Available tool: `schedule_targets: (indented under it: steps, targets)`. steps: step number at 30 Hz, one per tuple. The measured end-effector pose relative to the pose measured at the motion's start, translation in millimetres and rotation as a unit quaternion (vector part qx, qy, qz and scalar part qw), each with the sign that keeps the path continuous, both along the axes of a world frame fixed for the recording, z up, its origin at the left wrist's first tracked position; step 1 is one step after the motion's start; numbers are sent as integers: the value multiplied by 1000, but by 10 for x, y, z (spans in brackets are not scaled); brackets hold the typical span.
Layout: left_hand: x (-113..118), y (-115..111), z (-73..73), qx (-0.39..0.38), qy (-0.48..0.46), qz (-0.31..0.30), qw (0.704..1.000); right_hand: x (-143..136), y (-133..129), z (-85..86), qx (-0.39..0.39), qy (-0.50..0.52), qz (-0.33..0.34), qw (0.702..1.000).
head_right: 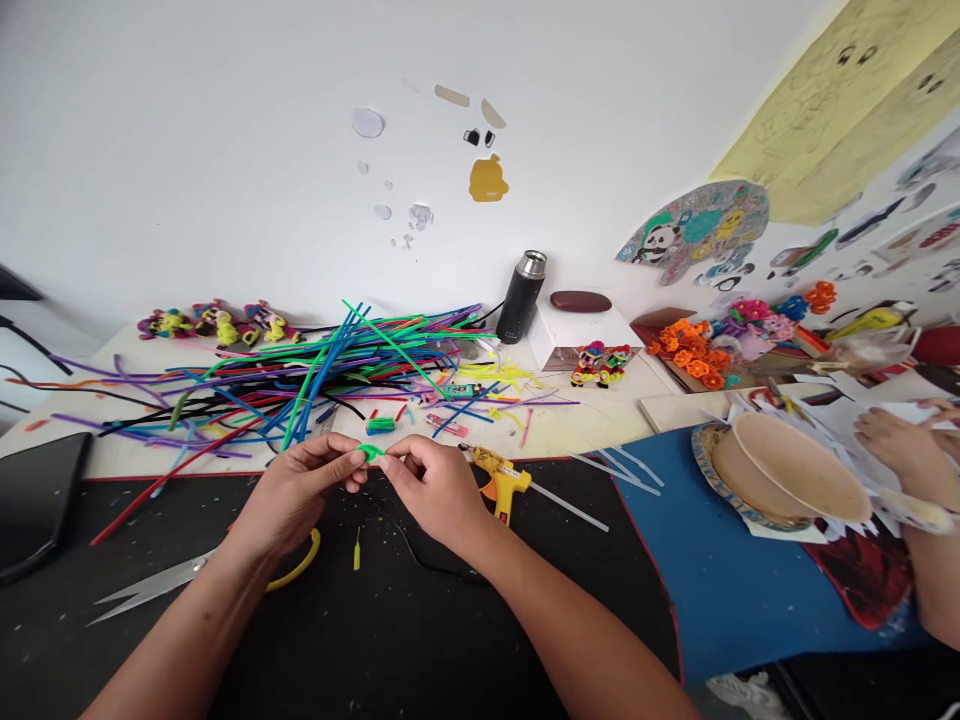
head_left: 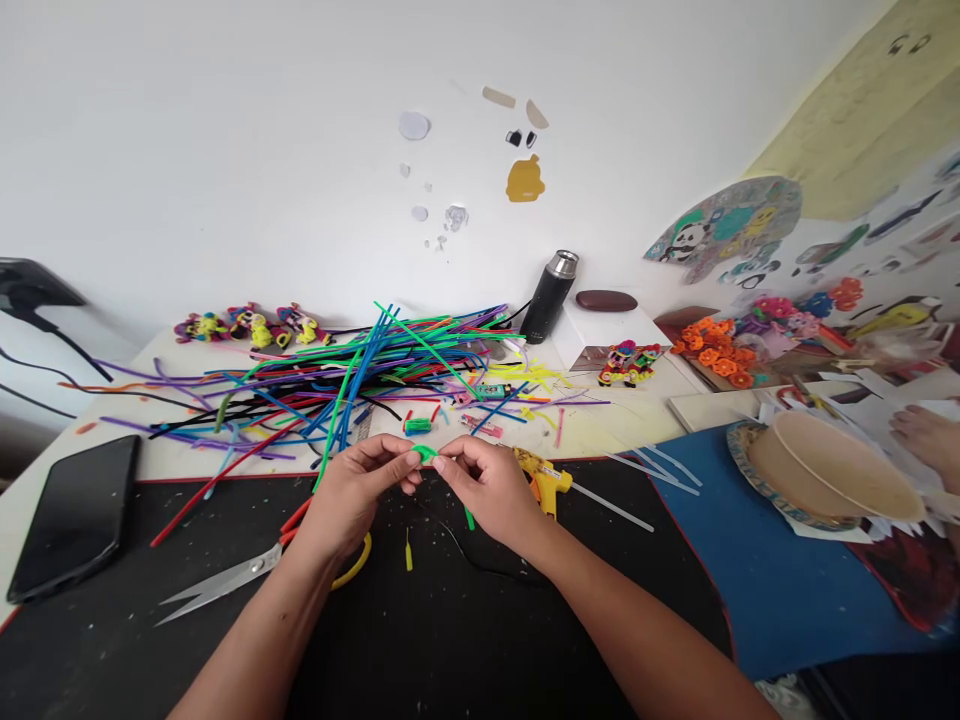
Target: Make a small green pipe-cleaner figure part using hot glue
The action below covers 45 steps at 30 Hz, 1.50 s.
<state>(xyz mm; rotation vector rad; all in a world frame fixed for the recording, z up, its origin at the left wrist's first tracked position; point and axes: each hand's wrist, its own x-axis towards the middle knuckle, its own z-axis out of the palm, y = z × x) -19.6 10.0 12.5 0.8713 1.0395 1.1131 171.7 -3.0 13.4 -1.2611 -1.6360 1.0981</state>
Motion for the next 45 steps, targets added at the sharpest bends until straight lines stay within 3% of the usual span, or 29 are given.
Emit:
schedule_targets:
  steps: [7,17,26,37,45]
  targets:
    - [65,-11,4,-62,-56,25,996,-69,-5,-20,-3,36,-7,999]
    - [89,-46,23,32,9,36,999,-102,-14,-23,-20,40,-21,999]
    - [96,-25,-35,-38,-87,37,995,-119,-17,-27,-13,61,-21,998]
    - [108,-53,-42,3,-49,37,998,-145,-22,-44,-27,86,-18,996]
    - [150,-42,-14,-60,-90,15,994,-153,-13,-46,-21,87,-36,995]
